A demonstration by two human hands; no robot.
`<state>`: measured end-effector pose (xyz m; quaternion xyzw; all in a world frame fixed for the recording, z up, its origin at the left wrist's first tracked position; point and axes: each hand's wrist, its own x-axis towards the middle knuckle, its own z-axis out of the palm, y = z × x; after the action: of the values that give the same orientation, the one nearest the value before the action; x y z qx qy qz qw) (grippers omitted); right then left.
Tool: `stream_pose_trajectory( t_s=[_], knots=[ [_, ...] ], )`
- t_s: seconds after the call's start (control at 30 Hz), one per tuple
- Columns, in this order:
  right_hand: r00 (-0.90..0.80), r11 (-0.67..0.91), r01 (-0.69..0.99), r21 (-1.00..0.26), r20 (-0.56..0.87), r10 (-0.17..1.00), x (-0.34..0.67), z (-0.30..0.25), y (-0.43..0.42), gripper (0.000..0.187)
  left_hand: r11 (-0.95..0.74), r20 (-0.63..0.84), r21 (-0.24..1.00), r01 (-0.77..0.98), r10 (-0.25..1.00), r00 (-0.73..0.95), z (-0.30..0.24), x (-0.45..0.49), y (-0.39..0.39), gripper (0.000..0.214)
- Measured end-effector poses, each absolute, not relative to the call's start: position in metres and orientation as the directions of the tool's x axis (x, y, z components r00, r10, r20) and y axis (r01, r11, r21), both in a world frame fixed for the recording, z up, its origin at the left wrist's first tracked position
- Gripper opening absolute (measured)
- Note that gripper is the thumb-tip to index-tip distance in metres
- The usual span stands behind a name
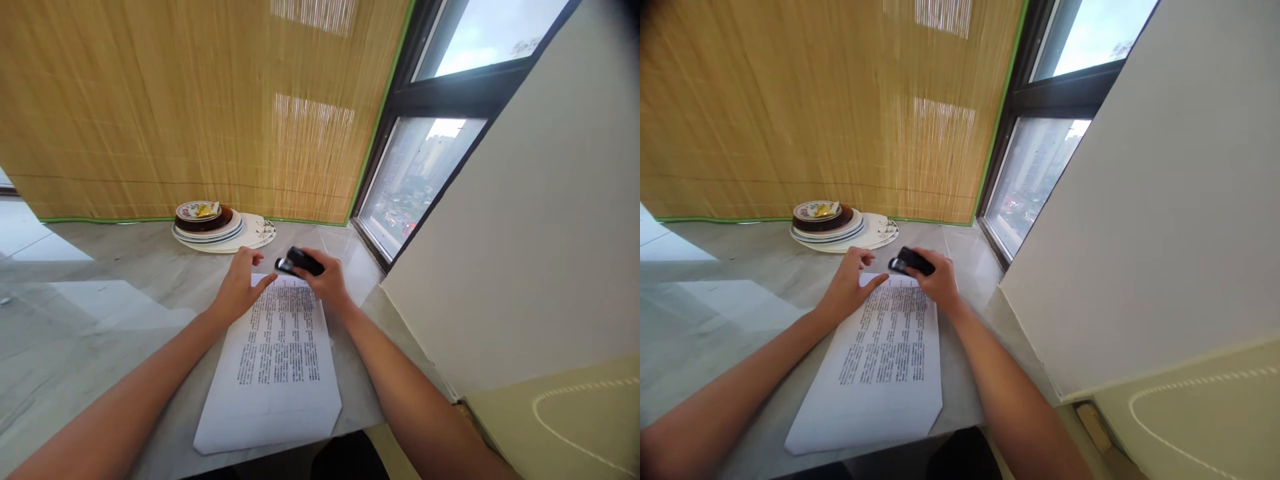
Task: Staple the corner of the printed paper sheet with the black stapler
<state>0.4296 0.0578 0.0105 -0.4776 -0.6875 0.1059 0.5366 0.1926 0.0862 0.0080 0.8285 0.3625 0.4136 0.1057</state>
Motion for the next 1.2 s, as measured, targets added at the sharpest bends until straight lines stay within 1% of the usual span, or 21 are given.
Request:
stream_pose_trajectory(
  t_s=[0.03, 0.07, 0.13, 0.17, 0.2, 0.23, 0.33, 0.4, 0.5, 0.63, 0.7, 0.77, 0.83, 0.97, 1.03, 1.13, 1.2],
  knots=[
    [0.156, 0.465, 0.579, -0.67, 0.651, 0.743, 0.433, 0.008, 0.061, 0.035, -0.74, 0.588, 0.442, 0.507, 0.666, 0.459, 0.008, 0.195, 0.083, 0.034],
    [0.251, 0.408, 0.612, -0.677, 0.656, 0.712, 0.437, 0.006, 0.065, 0.035, -0.775, 0.532, 0.407, 0.483, 0.631, 0.565, 0.007, 0.196, 0.08, 0.036],
    [0.338, 0.321, 0.661, -0.679, 0.651, 0.68, 0.444, 0.0, 0.071, 0.033, -0.84, 0.358, 0.341, 0.421, 0.53, 0.768, 0.003, 0.197, 0.076, 0.045],
    [0.352, 0.292, 0.675, -0.677, 0.644, 0.679, 0.447, -0.004, 0.074, 0.031, -0.854, 0.285, 0.315, 0.415, 0.502, 0.817, 0.0, 0.197, 0.075, 0.051],
    [0.37, 0.266, 0.684, -0.679, 0.638, 0.675, 0.45, -0.007, 0.075, 0.03, -0.852, 0.244, 0.292, 0.435, 0.506, 0.827, -0.003, 0.196, 0.075, 0.055],
    [0.395, 0.241, 0.69, -0.682, 0.634, 0.665, 0.451, -0.01, 0.077, 0.03, -0.837, 0.23, 0.272, 0.475, 0.536, 0.813, -0.006, 0.195, 0.076, 0.058],
    [0.46, 0.167, 0.722, -0.671, 0.646, 0.609, 0.45, -0.016, 0.076, 0.03, -0.775, 0.241, 0.242, 0.584, 0.631, 0.737, -0.011, 0.192, 0.079, 0.058],
    [0.428, 0.147, 0.756, -0.637, 0.652, 0.626, 0.448, -0.018, 0.074, 0.031, -0.766, 0.243, 0.245, 0.594, 0.641, 0.728, -0.011, 0.192, 0.081, 0.058],
    [0.335, 0.16, 0.787, -0.596, 0.631, 0.7, 0.445, -0.02, 0.071, 0.031, -0.777, 0.248, 0.258, 0.574, 0.627, 0.738, -0.01, 0.192, 0.082, 0.059],
    [0.349, 0.174, 0.773, -0.61, 0.638, 0.687, 0.452, -0.02, 0.068, 0.03, -0.786, 0.272, 0.257, 0.563, 0.618, 0.738, -0.015, 0.191, 0.085, 0.057],
    [0.321, 0.201, 0.758, -0.621, 0.623, 0.713, 0.462, -0.014, 0.066, 0.031, -0.79, 0.288, 0.256, 0.557, 0.612, 0.736, -0.016, 0.191, 0.085, 0.054],
    [0.251, 0.212, 0.752, -0.625, 0.568, 0.784, 0.473, -0.003, 0.062, 0.032, -0.808, 0.298, 0.254, 0.532, 0.589, 0.752, -0.013, 0.191, 0.081, 0.05],
    [0.18, 0.187, 0.77, -0.61, 0.489, 0.854, 0.484, 0.011, 0.059, 0.034, -0.84, 0.292, 0.258, 0.478, 0.539, 0.79, -0.006, 0.192, 0.077, 0.048],
    [-0.008, 0.172, 0.822, -0.543, 0.291, 0.957, 0.489, 0.034, 0.051, 0.039, -0.877, 0.245, 0.28, 0.392, 0.46, 0.854, 0.005, 0.194, 0.069, 0.054],
    [-0.062, 0.167, 0.827, -0.537, 0.208, 0.976, 0.485, 0.038, 0.046, 0.04, -0.884, 0.211, 0.271, 0.382, 0.441, 0.872, 0.007, 0.194, 0.067, 0.059],
    [-0.065, 0.135, 0.831, -0.539, 0.147, 0.987, 0.477, 0.04, 0.04, 0.044, -0.901, 0.178, 0.247, 0.355, 0.403, 0.898, 0.007, 0.195, 0.065, 0.065],
    [-0.08, 0.122, 0.832, -0.54, 0.1, 0.992, 0.475, 0.04, 0.037, 0.044, -0.913, 0.177, 0.23, 0.337, 0.379, 0.908, 0.005, 0.196, 0.065, 0.065]
  ],
)
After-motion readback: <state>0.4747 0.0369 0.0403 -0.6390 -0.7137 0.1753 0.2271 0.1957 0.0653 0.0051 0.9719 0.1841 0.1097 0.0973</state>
